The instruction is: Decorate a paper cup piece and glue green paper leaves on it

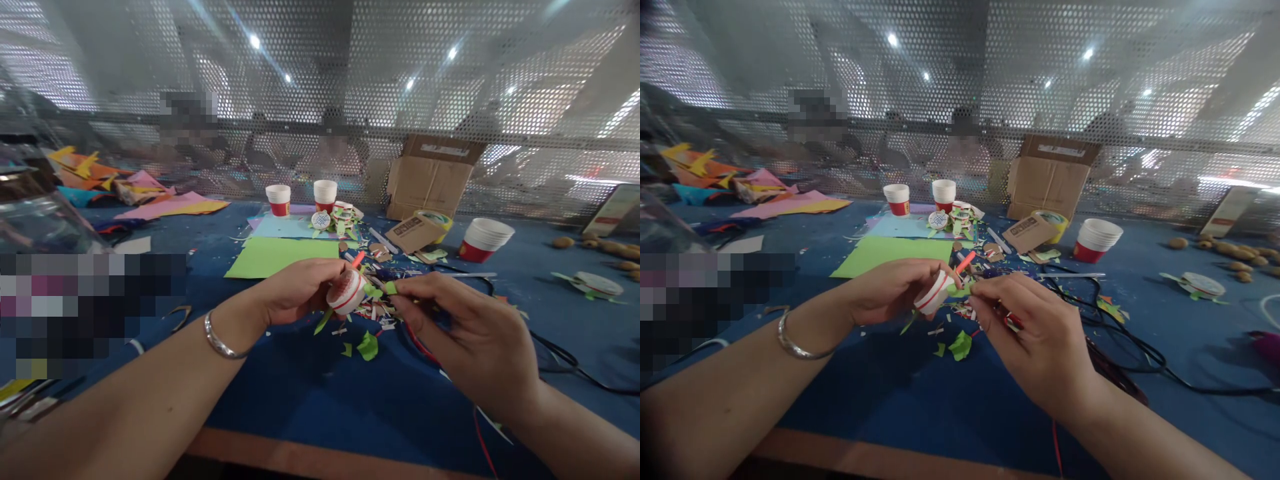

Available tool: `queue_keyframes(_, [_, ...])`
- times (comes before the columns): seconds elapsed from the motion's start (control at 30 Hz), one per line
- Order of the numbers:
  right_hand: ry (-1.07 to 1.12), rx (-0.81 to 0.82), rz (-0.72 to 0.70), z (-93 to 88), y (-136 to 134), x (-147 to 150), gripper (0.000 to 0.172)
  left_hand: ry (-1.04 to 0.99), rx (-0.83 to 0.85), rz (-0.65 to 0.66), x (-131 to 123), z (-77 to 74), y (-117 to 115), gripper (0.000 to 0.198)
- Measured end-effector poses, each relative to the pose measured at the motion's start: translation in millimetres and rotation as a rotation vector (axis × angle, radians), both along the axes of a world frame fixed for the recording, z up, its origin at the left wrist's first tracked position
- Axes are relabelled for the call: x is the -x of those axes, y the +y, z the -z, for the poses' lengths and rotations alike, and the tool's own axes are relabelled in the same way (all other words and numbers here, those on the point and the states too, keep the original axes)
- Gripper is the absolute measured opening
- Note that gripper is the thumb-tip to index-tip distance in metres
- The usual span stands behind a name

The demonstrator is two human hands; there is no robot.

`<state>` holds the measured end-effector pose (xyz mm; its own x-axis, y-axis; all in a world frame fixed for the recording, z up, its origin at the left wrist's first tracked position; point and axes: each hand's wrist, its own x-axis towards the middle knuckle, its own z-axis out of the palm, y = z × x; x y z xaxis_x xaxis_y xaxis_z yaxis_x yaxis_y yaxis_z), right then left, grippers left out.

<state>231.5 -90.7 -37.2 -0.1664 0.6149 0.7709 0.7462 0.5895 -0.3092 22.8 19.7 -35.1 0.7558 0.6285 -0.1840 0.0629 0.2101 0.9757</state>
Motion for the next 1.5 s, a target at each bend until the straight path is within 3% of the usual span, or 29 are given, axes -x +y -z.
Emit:
queue_keyframes(0.13, [-0.017, -0.065, 0.045, -1.5, -1.6, -1.5, 0.014, -0.033, 0.029, -0.005, -1.2, -2.2, -1.2, 0.009])
queue_keyframes(0.33, [-0.291, -0.182, -0.039, -2.6, -2.9, -1.8, 0.022, -0.024, 0.086, -0.044, -4.1, -5.3, -4.0, 0.009])
queue_keyframes(0.53, [-0.489, -0.253, -0.022, 2.5, -1.6, -6.5, 0.027, -0.026, 0.129, -0.040, -5.5, -7.6, -6.5, 0.006])
queue_keyframes(0.77, [-0.576, -0.297, -0.020, 4.2, -4.6, -8.2, 0.030, -0.030, 0.139, -0.037, -7.7, -7.6, -7.2, 0.004])
queue_keyframes(1.17, [-0.672, -0.407, 0.117, -4.2, -7.9, -2.9, 0.021, -0.010, 0.267, -0.149, -12.4, -15.2, -13.4, 0.013])
queue_keyframes(1.5, [-0.701, -0.397, 0.174, -4.7, -5.3, -3.3, 0.020, -0.039, 0.251, -0.186, -11.8, -14.1, -16.4, 0.010])
